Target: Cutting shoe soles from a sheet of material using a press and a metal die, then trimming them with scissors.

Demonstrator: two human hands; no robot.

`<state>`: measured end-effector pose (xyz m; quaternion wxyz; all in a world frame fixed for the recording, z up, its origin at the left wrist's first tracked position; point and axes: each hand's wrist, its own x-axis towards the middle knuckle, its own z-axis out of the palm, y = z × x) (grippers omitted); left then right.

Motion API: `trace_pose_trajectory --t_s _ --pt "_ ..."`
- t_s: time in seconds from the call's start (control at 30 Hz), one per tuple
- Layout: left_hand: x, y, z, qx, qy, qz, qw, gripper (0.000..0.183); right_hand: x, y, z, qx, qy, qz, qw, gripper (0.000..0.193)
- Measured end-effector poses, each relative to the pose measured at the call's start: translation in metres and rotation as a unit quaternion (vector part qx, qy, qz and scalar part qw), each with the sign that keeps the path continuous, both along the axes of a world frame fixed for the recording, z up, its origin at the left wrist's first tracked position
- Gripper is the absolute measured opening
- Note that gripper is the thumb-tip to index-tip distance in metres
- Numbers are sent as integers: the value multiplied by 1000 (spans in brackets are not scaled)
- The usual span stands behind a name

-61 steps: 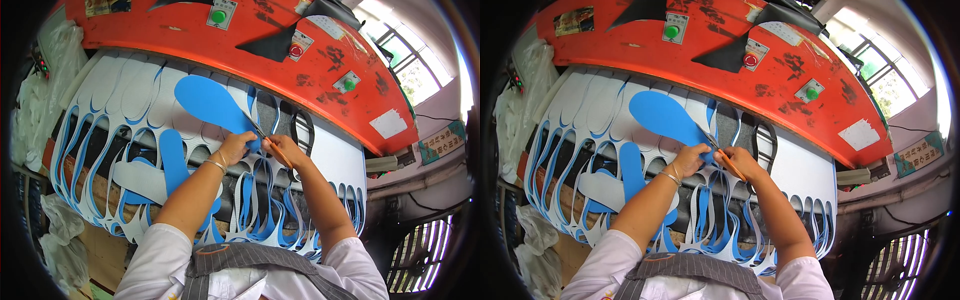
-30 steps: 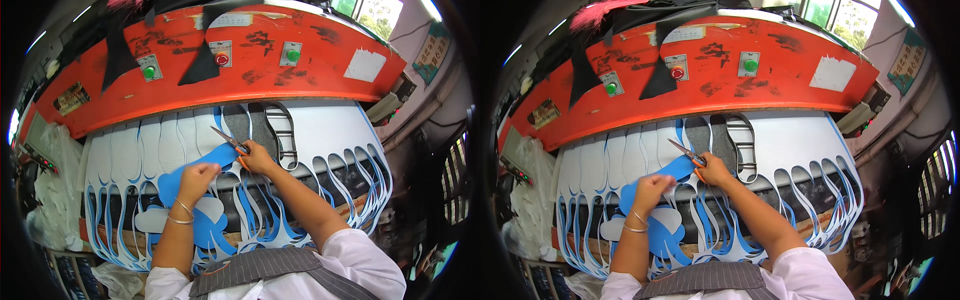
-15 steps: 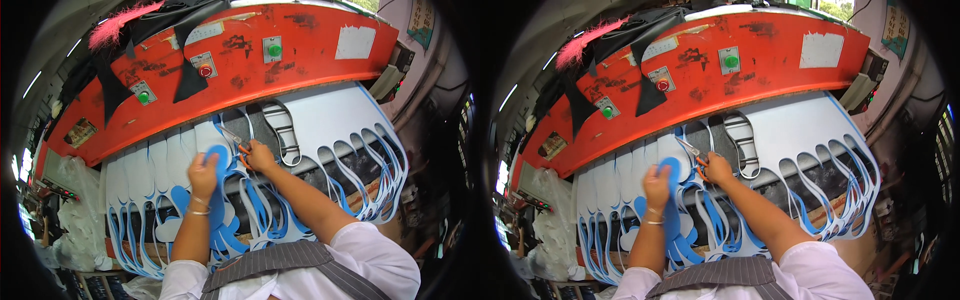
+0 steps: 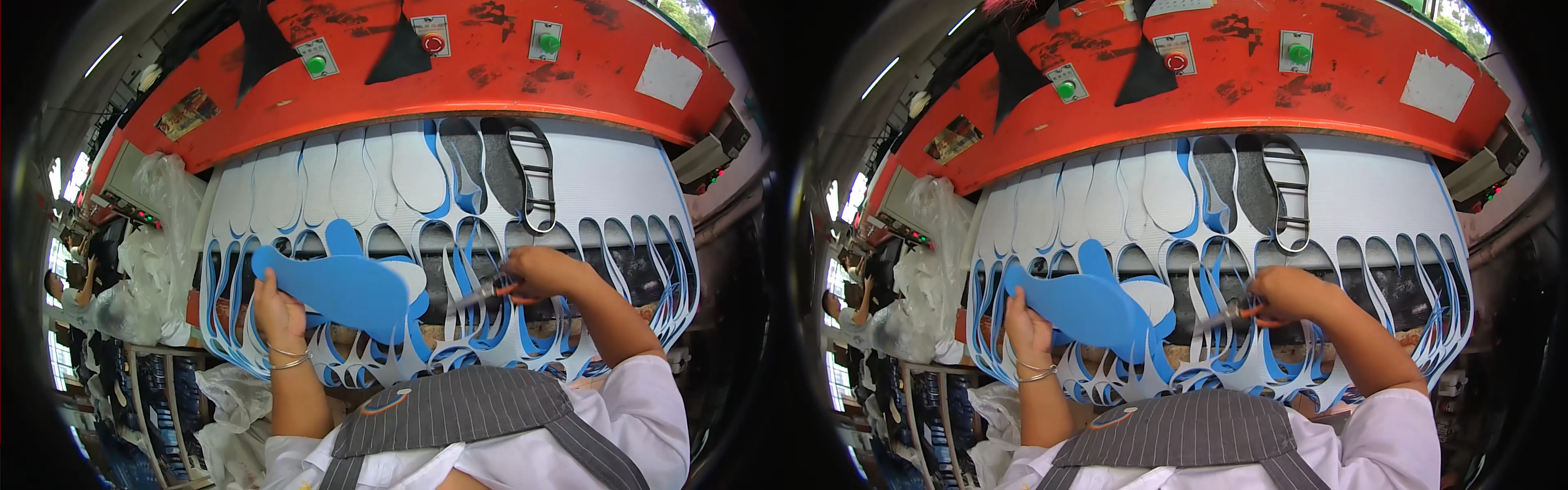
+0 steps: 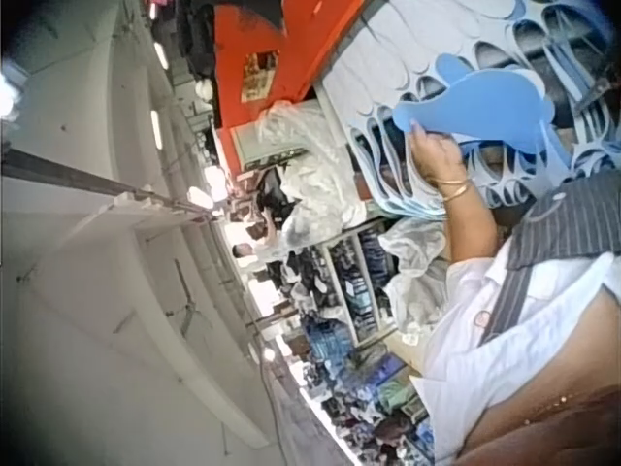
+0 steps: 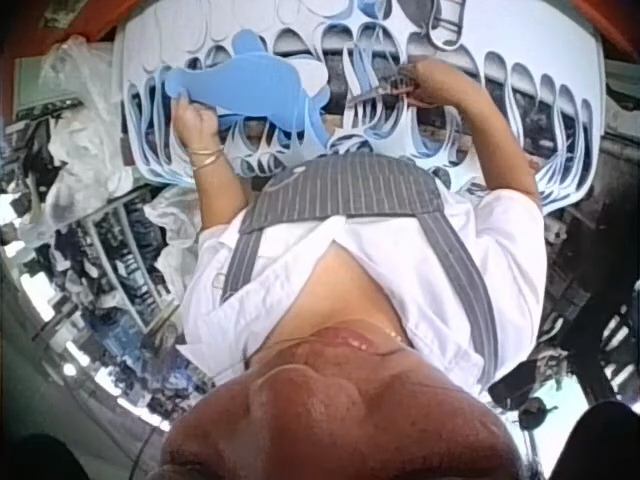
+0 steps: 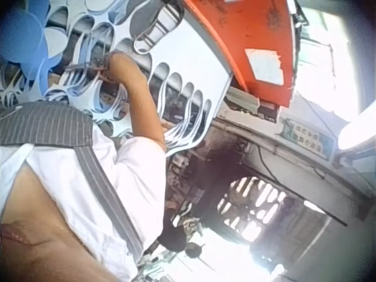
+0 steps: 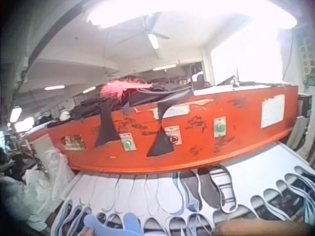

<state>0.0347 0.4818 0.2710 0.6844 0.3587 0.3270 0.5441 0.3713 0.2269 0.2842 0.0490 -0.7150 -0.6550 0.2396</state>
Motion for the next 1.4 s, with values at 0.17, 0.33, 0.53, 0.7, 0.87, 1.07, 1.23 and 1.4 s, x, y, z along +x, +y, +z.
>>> trace_pose_trajectory --t_s 0.17,0.33,0.53,0.7,0.87,1.07,1.23,1.4 --pt "-22 -4 -34 -3 55 -14 998 34 -16 18 25 24 1 5 1000 45" --pt "-3 -29 -28 396 611 148 669 67 -8 99 -10 194 272 -171 927 57" --pt "76 -46 43 435 531 -126 716 40 59 176 -49 116 357 -485 790 62" --pt "138 -17 52 588 485 -248 598 40 67 196 -69 105 704 -389 585 45" --pt "205 28 47 661 499 -287 481 51 65 205 -76 161 758 -437 456 35" --pt "277 75 28 780 479 -297 272 75 73 215 -98 239 818 -305 425 20" --pt "310 102 38 793 421 -395 196 79 91 223 -105 258 837 -269 400 21" --pt "305 98 27 870 310 -349 159 43 97 223 -97 221 825 -239 463 22"
